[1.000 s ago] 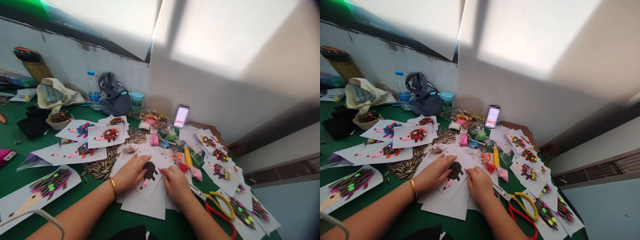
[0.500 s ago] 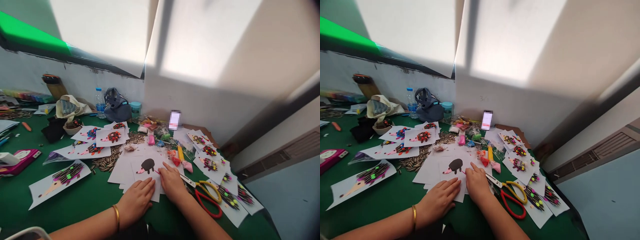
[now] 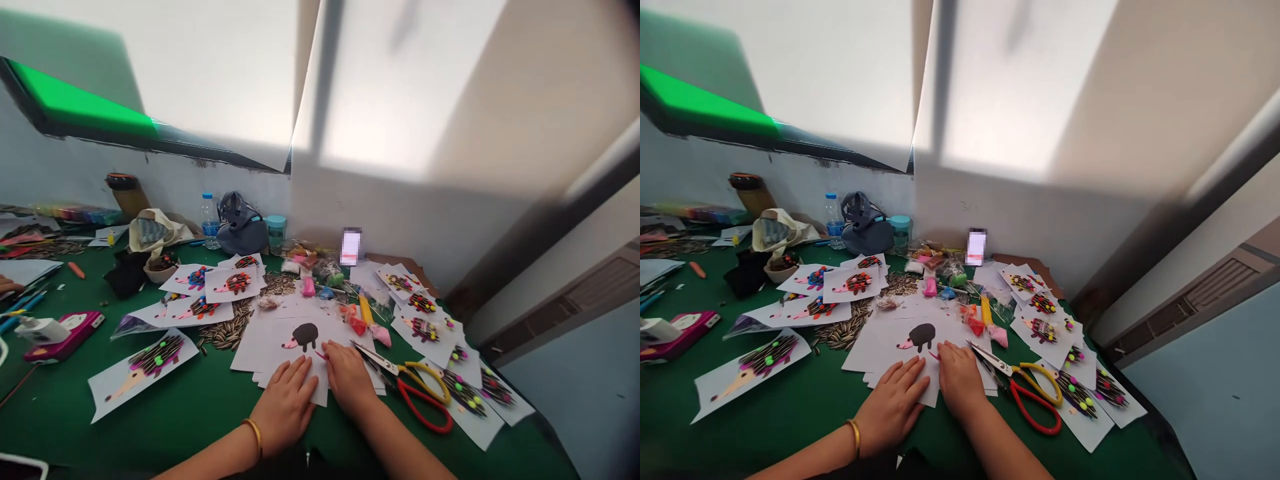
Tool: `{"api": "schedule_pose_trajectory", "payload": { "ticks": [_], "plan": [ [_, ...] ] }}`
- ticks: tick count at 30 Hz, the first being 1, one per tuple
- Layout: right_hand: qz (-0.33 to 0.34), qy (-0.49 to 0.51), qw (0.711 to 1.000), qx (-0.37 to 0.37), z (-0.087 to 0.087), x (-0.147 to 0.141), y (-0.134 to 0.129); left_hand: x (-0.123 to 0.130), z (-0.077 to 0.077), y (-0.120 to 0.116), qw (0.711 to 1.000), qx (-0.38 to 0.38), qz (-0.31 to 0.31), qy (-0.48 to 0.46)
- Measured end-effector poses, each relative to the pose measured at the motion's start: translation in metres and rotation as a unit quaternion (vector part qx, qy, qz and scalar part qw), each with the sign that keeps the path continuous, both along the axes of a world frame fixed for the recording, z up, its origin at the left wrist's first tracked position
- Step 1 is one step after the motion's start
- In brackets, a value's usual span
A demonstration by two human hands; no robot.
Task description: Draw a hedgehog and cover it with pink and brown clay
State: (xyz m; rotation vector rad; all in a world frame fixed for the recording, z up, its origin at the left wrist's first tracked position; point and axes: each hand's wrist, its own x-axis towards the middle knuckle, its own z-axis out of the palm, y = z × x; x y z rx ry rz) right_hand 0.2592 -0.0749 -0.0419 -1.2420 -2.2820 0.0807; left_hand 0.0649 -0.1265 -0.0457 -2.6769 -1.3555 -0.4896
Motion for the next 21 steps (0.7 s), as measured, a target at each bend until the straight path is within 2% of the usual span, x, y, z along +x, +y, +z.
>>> {"api": "schedule_pose_trajectory", "payload": {
  "ticks": [4, 9, 21],
  "plan": [
    [0.022, 0.027, 0.999, 0.003, 0.004, -0.002, -0.002, -0.005, -0.005, 0.008, 0.999, 0.009, -0.047, 0.0],
    [0.015, 0.027, 0.999, -0.018, 0.011, -0.002, -0.004, -0.01, -0.006, 0.015, 0.996, -0.013, -0.088, 0.0],
    [-0.023, 0.017, 0.999, -0.015, 0.009, -0.002, -0.005, -0.01, -0.008, 0.02, 0.994, 0.027, -0.101, -0.018]
  ]
}}
